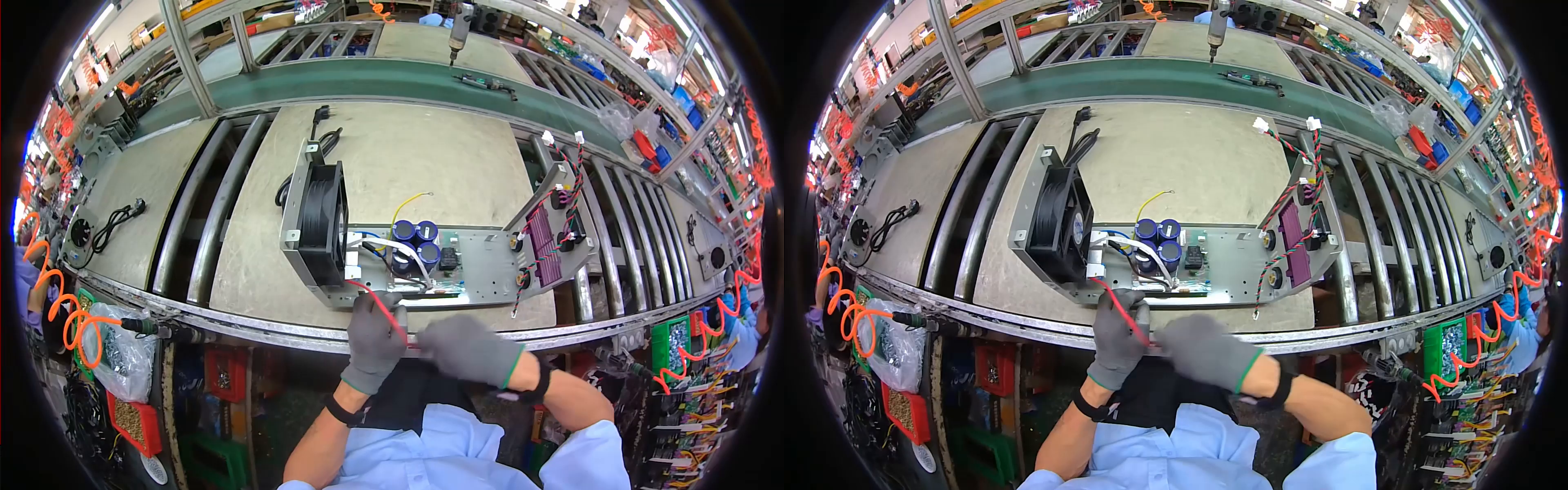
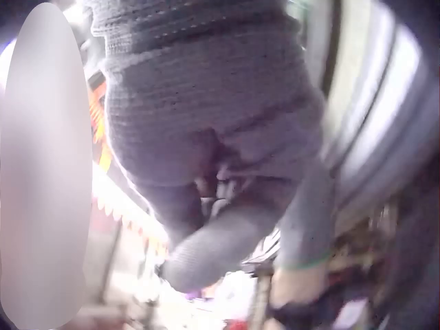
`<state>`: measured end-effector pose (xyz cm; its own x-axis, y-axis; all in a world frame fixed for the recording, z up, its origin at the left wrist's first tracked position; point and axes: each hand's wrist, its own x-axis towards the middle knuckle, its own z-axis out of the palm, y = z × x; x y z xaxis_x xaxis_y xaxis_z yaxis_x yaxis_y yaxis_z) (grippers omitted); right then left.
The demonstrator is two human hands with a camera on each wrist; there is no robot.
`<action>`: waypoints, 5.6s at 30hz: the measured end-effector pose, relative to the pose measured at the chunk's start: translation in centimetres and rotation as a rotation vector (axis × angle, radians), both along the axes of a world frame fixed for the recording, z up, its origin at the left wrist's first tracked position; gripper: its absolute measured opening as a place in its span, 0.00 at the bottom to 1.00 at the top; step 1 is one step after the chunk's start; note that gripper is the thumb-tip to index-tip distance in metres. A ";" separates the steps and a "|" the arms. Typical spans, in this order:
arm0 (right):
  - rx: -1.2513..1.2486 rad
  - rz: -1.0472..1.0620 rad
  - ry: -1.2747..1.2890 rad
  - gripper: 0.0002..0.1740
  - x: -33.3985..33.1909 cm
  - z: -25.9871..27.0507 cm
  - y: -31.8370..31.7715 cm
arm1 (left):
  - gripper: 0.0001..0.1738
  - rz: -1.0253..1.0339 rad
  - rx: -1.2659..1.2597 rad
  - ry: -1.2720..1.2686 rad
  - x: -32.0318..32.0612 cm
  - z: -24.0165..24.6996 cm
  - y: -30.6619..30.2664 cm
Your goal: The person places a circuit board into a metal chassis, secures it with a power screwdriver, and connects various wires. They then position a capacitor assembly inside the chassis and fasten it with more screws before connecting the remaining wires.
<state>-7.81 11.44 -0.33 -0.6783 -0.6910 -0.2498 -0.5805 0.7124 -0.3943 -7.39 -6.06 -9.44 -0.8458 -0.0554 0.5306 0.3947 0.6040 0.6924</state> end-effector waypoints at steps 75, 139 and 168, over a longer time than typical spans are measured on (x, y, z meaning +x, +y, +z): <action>0.210 -0.237 0.089 0.22 -18.6 0.0 -9.4 | 0.29 0.026 -0.625 -0.077 -3.1 5.8 -0.3; 0.218 -2.046 -0.065 0.31 25.7 -20.6 46.5 | 0.15 0.137 -0.478 0.078 -5.2 0.4 -2.3; 0.189 -2.045 0.105 0.32 24.9 -20.3 48.3 | 0.26 -0.025 -0.482 0.105 -0.9 2.6 -1.0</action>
<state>17.11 59.77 -20.65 -0.2816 0.9509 -0.1287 0.9304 0.2378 -0.2788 -8.29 -7.08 -6.87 -0.7842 0.2370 0.5734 0.4660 0.8352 0.2921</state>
